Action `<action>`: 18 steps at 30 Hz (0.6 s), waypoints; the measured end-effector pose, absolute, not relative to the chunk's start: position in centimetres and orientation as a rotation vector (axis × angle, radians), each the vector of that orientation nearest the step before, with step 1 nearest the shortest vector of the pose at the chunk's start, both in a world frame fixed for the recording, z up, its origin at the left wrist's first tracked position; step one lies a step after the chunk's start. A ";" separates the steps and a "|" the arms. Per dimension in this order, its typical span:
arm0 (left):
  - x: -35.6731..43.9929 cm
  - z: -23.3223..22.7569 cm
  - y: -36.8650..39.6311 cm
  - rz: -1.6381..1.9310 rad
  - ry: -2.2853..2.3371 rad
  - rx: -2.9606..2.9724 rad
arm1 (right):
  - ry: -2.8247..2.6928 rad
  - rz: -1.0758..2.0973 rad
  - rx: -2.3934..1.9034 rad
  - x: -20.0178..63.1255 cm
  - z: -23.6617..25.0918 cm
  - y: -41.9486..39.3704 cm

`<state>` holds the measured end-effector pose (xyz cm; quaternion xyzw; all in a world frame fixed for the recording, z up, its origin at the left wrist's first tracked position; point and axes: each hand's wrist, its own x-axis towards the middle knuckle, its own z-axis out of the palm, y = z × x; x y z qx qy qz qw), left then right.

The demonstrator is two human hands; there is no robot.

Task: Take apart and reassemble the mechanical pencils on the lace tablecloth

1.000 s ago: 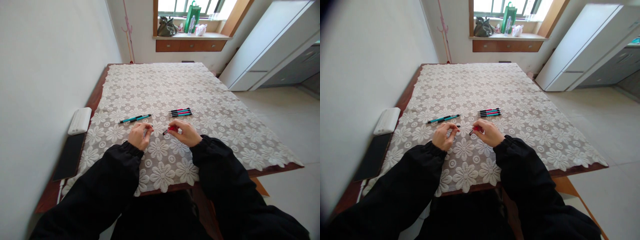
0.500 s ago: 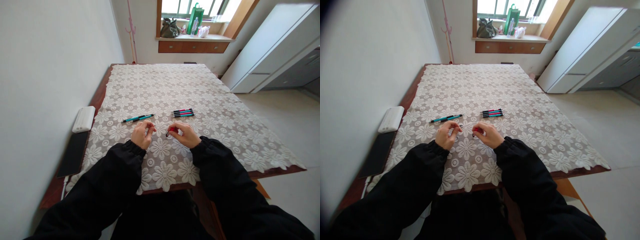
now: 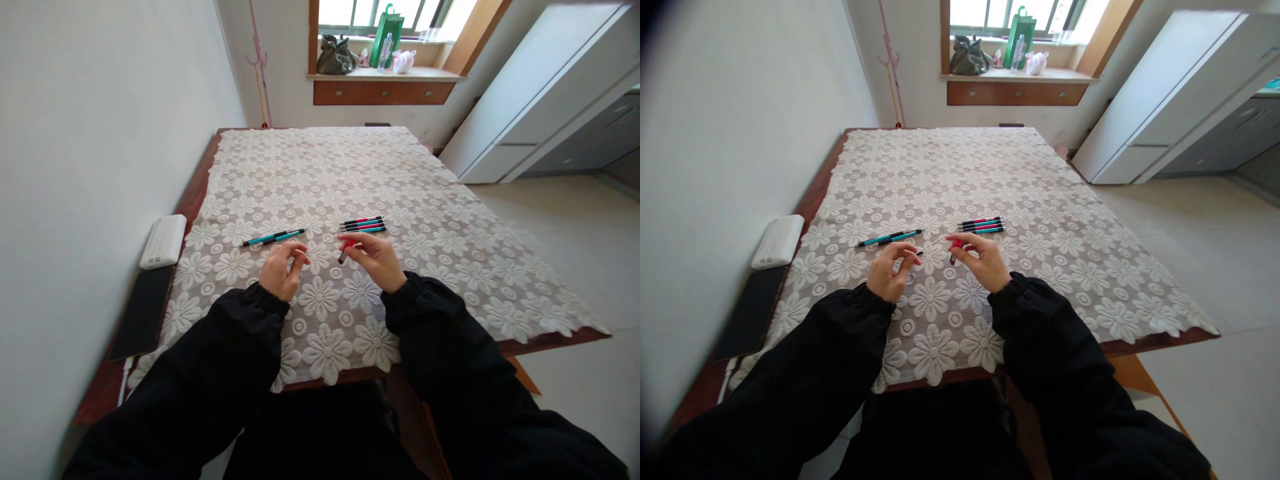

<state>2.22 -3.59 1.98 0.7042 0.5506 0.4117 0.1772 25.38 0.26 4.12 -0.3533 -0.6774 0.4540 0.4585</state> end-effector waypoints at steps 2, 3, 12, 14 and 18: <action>2.2 2.0 -3.6 1.170 1.561 2.005 | -1.617 1.011 -0.858 25.2 4.1 0.0; 2.2 2.0 -3.6 1.172 1.562 2.007 | -1.602 0.962 -0.838 25.2 4.1 -0.2; 2.3 2.3 -3.8 1.157 1.564 1.974 | -1.660 0.795 -0.825 25.0 4.3 -1.2; 2.3 2.3 -3.8 1.163 1.557 1.975 | -1.610 0.823 -0.834 25.0 4.3 -1.0; 2.3 2.1 -3.8 1.192 1.535 1.978 | -1.463 1.029 -0.809 25.2 4.5 -0.4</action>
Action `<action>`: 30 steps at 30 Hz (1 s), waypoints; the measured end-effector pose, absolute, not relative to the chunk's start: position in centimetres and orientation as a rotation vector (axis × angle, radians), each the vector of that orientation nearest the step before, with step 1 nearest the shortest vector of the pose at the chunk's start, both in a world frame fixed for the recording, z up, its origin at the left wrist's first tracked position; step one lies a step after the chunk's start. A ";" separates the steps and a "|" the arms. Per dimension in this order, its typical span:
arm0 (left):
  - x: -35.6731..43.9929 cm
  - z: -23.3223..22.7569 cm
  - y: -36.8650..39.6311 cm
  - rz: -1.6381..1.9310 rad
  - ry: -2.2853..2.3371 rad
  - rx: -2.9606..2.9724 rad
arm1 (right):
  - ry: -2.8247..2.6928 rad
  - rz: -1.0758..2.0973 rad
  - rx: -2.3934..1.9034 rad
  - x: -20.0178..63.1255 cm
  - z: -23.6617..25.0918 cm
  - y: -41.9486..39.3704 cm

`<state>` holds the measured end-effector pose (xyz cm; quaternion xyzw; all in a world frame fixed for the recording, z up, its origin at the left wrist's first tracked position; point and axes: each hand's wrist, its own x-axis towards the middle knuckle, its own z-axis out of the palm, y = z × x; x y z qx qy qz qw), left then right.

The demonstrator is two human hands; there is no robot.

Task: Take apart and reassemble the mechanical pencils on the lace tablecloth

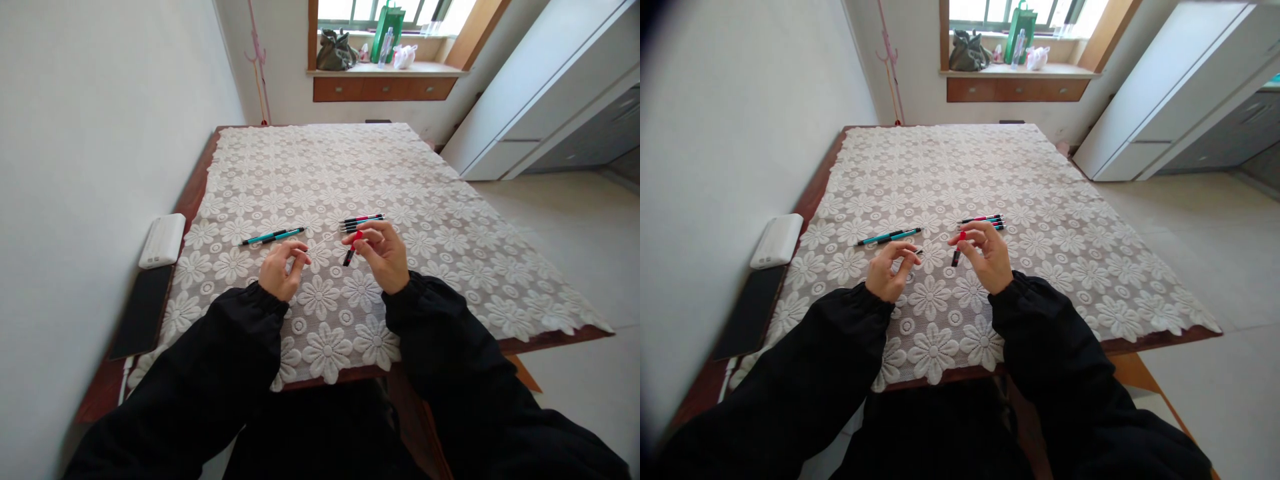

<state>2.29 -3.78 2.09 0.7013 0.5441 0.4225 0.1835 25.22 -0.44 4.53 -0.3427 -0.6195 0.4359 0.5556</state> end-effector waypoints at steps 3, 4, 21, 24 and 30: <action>2.3 1.9 -3.7 1.219 1.517 1.992 | -1.213 1.376 -0.757 25.8 4.7 0.3; 2.2 1.9 -3.7 1.225 1.510 1.996 | -1.135 1.478 -0.750 26.0 4.7 0.6; 2.2 1.8 -3.7 1.247 1.493 2.031 | -1.136 1.496 -0.779 26.1 4.3 0.9; 2.2 1.8 -3.7 1.249 1.500 2.018 | -1.363 1.155 -0.783 25.9 4.7 0.2; 2.2 1.8 -3.7 1.293 1.485 1.997 | -1.547 1.052 -0.759 25.7 4.8 0.1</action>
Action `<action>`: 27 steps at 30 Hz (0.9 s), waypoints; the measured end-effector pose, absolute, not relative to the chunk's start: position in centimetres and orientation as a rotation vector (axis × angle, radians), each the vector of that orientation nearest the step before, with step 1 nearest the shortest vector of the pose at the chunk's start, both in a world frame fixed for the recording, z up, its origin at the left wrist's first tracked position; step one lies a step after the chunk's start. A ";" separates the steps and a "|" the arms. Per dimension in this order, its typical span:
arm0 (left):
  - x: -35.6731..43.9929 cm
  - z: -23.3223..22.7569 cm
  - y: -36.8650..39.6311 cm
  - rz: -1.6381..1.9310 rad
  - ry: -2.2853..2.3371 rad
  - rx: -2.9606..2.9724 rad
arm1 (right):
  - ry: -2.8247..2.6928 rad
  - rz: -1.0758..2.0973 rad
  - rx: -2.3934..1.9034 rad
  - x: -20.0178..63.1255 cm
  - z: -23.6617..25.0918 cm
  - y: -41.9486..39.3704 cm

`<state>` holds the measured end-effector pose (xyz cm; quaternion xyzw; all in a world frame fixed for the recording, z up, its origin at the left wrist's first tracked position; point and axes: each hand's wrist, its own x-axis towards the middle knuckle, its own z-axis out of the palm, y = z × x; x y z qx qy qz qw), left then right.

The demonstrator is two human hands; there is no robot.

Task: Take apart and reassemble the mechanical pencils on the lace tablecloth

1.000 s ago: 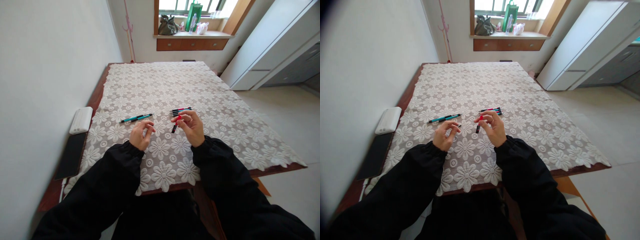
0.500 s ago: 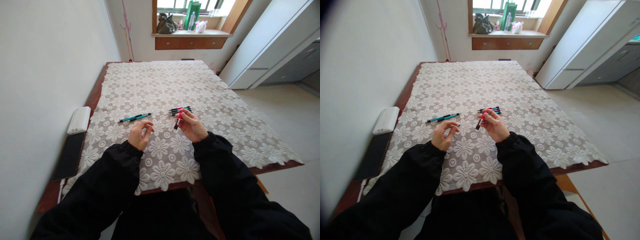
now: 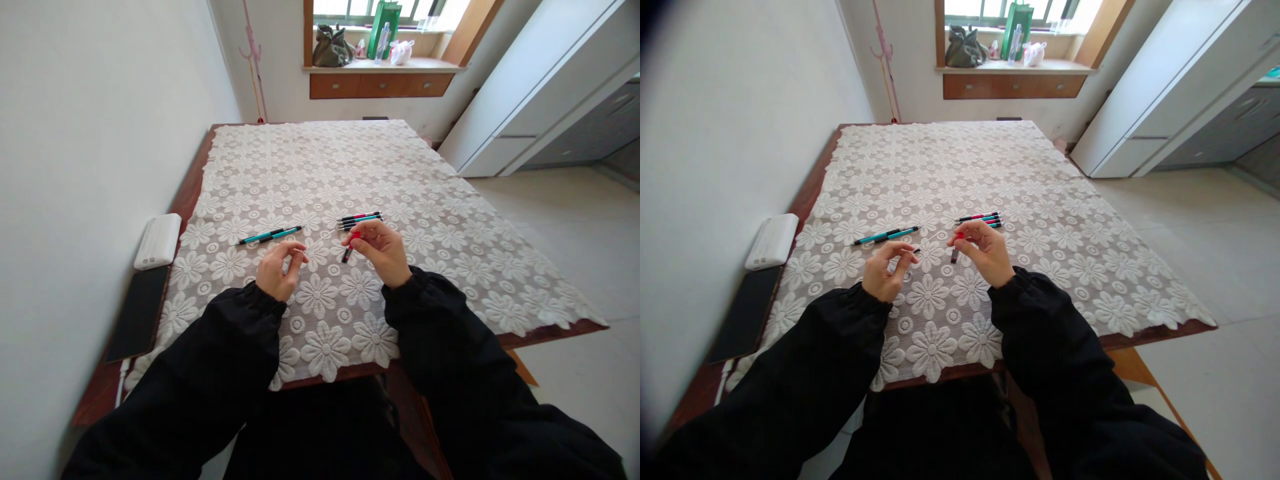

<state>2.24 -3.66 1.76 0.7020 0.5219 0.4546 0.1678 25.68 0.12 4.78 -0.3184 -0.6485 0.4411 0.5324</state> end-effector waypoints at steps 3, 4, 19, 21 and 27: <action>2.2 1.8 -3.7 1.376 1.461 1.975 | -1.643 0.964 -0.795 25.7 4.6 0.2; 2.2 1.8 -3.8 1.412 1.446 1.974 | -1.670 0.926 -0.802 25.6 4.6 0.2; 2.4 2.9 -4.4 1.510 1.390 2.091 | -1.904 0.666 -0.891 25.5 4.8 -0.4; 2.3 2.9 -4.4 1.482 1.420 2.093 | -1.921 0.657 -0.895 25.5 4.8 -0.4; 2.3 2.8 -4.3 1.374 1.460 2.191 | -2.095 0.511 -0.859 25.6 4.1 -0.1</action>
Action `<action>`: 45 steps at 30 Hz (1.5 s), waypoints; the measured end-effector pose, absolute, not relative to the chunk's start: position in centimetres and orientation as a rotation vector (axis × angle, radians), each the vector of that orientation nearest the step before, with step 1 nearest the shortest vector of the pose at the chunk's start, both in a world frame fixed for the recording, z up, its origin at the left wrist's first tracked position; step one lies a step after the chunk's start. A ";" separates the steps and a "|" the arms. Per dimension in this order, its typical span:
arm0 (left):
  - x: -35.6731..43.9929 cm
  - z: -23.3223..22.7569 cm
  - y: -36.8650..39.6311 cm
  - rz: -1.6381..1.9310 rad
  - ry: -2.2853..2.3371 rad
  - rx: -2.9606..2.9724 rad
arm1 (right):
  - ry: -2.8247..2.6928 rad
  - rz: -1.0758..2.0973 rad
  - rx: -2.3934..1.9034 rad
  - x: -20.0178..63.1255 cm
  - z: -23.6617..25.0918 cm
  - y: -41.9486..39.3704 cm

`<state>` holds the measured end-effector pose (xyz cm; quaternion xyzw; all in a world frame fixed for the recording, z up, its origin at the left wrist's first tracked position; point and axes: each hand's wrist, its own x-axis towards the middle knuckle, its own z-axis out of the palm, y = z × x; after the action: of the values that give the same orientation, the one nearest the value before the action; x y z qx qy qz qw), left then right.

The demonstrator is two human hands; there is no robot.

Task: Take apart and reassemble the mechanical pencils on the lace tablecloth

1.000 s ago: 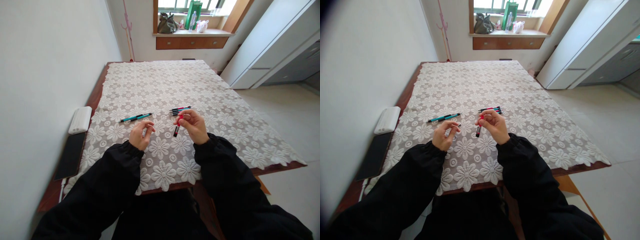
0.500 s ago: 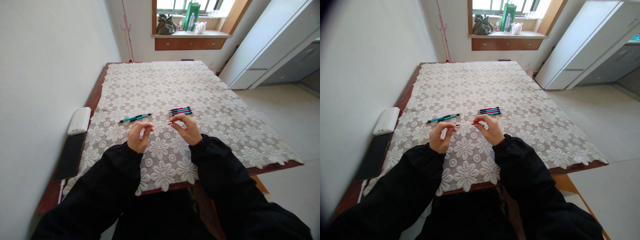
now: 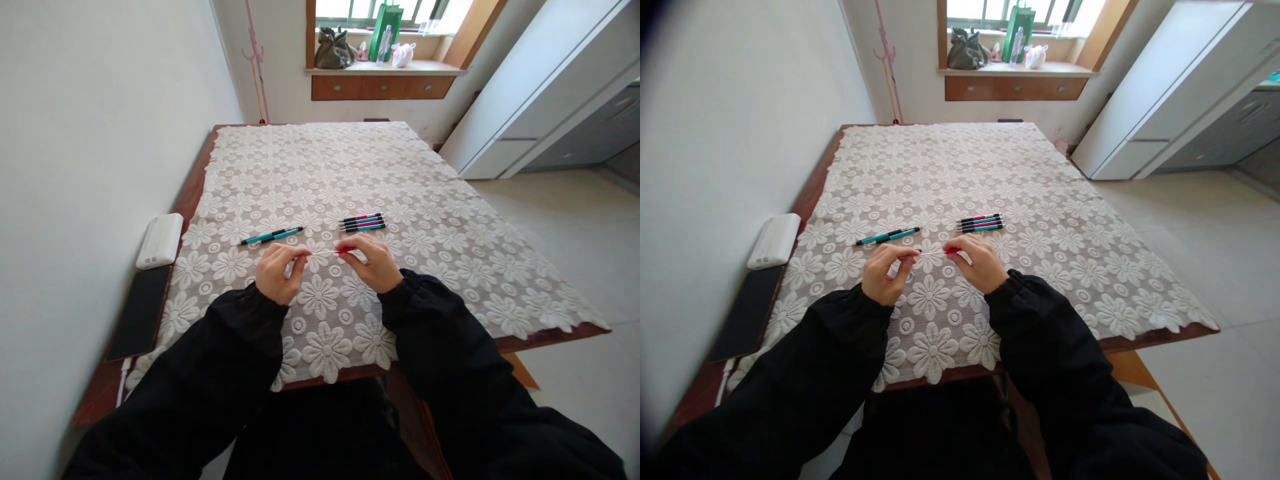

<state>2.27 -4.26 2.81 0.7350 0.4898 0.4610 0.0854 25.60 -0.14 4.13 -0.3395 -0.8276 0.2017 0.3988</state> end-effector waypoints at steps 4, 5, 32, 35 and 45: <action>2.5 2.6 -4.4 1.319 1.425 2.248 | -2.264 0.470 -0.811 25.4 3.4 -0.2; 2.5 2.6 -4.4 1.301 1.421 2.258 | -2.286 0.480 -0.794 25.3 3.3 -0.3; 2.3 2.0 -4.3 1.037 1.347 2.351 | -2.376 0.485 -0.824 24.9 3.3 -1.1; 2.3 1.9 -4.3 1.070 1.357 2.428 | -2.398 0.541 -0.830 24.8 3.1 -1.1; 2.5 2.1 -4.3 0.911 1.385 2.410 | -2.426 0.464 -0.805 24.6 3.1 -1.2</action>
<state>2.52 -4.32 2.06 0.8191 0.4706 0.3097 0.1079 24.57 -1.24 3.06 -0.2985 -0.8995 0.1721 0.2687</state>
